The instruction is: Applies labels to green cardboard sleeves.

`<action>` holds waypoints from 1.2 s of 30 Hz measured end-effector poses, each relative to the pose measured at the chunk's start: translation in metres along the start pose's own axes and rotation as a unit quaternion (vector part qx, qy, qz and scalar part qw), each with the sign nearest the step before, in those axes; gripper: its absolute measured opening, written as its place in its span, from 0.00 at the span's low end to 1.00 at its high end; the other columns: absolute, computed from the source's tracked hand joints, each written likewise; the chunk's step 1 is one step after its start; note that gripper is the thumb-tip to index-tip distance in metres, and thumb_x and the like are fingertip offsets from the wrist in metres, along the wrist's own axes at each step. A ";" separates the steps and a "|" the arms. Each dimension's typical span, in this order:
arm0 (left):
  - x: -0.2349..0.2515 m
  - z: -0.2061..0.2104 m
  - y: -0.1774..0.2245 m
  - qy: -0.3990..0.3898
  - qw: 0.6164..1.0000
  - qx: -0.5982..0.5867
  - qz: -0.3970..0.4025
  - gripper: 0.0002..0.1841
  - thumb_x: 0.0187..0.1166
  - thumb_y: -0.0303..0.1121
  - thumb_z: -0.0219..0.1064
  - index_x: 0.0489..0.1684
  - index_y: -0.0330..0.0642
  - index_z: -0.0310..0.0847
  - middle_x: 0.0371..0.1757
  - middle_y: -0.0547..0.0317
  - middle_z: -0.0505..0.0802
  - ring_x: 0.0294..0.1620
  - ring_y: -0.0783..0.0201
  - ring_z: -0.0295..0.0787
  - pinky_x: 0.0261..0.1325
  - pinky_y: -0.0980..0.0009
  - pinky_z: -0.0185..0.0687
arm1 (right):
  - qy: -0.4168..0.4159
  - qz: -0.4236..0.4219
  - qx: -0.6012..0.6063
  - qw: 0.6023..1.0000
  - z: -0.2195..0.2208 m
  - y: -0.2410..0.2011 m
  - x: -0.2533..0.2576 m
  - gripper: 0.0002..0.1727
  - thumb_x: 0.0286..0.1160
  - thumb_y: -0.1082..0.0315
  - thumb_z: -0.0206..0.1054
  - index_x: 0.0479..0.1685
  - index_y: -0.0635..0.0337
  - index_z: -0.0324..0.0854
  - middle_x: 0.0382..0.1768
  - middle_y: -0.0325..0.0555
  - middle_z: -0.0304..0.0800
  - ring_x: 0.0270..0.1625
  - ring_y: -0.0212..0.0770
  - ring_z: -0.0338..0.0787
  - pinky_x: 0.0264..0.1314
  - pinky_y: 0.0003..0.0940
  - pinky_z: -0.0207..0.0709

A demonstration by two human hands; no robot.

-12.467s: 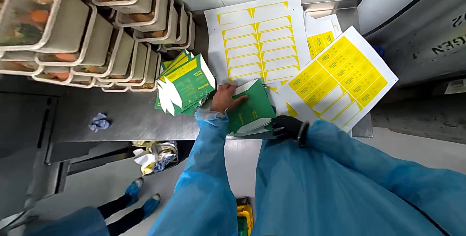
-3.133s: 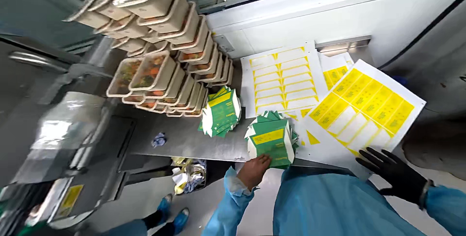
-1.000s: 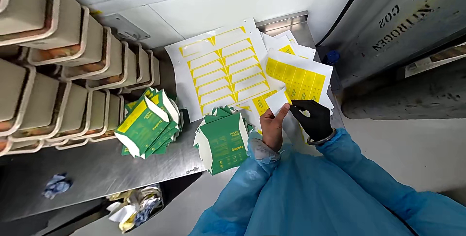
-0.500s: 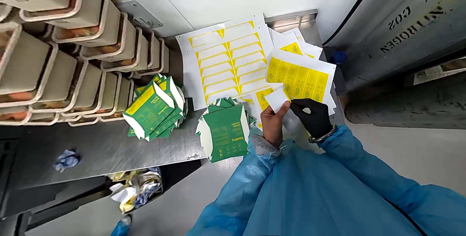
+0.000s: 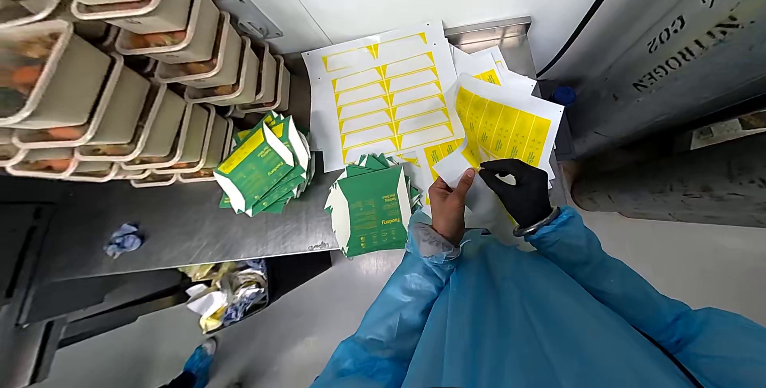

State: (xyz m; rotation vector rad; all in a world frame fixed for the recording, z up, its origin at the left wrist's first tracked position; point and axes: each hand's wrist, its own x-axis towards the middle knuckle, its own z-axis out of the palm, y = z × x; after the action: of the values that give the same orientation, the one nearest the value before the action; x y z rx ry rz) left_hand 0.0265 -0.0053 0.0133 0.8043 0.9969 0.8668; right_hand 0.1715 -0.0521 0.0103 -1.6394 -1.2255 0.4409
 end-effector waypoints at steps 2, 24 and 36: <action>-0.001 -0.002 0.001 0.004 1.000 -0.018 -0.021 0.11 0.82 0.33 0.71 0.56 0.40 0.84 0.46 0.52 0.95 0.44 0.60 0.95 0.52 0.58 0.93 | -0.027 0.049 0.039 0.998 -0.005 -0.002 0.006 0.05 0.71 0.65 0.78 0.42 0.51 0.96 0.41 0.33 0.98 0.44 0.28 0.94 0.51 0.29 0.90; 0.001 -0.035 0.005 -0.055 0.958 0.261 0.101 0.25 0.95 0.48 0.49 0.82 0.46 0.74 0.78 0.58 0.85 0.74 0.62 0.85 0.77 0.55 0.81 | 0.001 0.072 -0.065 0.995 0.004 -0.020 0.025 0.09 0.77 0.66 0.71 0.47 0.60 0.91 0.41 0.44 0.96 0.39 0.34 0.94 0.43 0.35 0.91; -0.011 -0.157 0.030 0.122 0.989 0.077 0.025 0.12 0.88 0.28 0.62 0.58 0.33 0.87 0.48 0.46 0.96 0.45 0.52 0.98 0.52 0.54 0.97 | -0.100 0.147 -0.136 0.975 0.102 -0.046 -0.003 0.37 0.64 0.38 0.78 0.72 0.48 0.82 0.58 0.41 0.91 0.50 0.43 0.90 0.48 0.48 0.85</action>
State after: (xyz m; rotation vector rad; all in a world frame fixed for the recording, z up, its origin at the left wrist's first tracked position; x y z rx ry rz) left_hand -0.1295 0.0239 -0.0080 0.8712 1.2757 0.9551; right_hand 0.0702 -0.0054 0.0051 -2.0666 -1.2332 0.6580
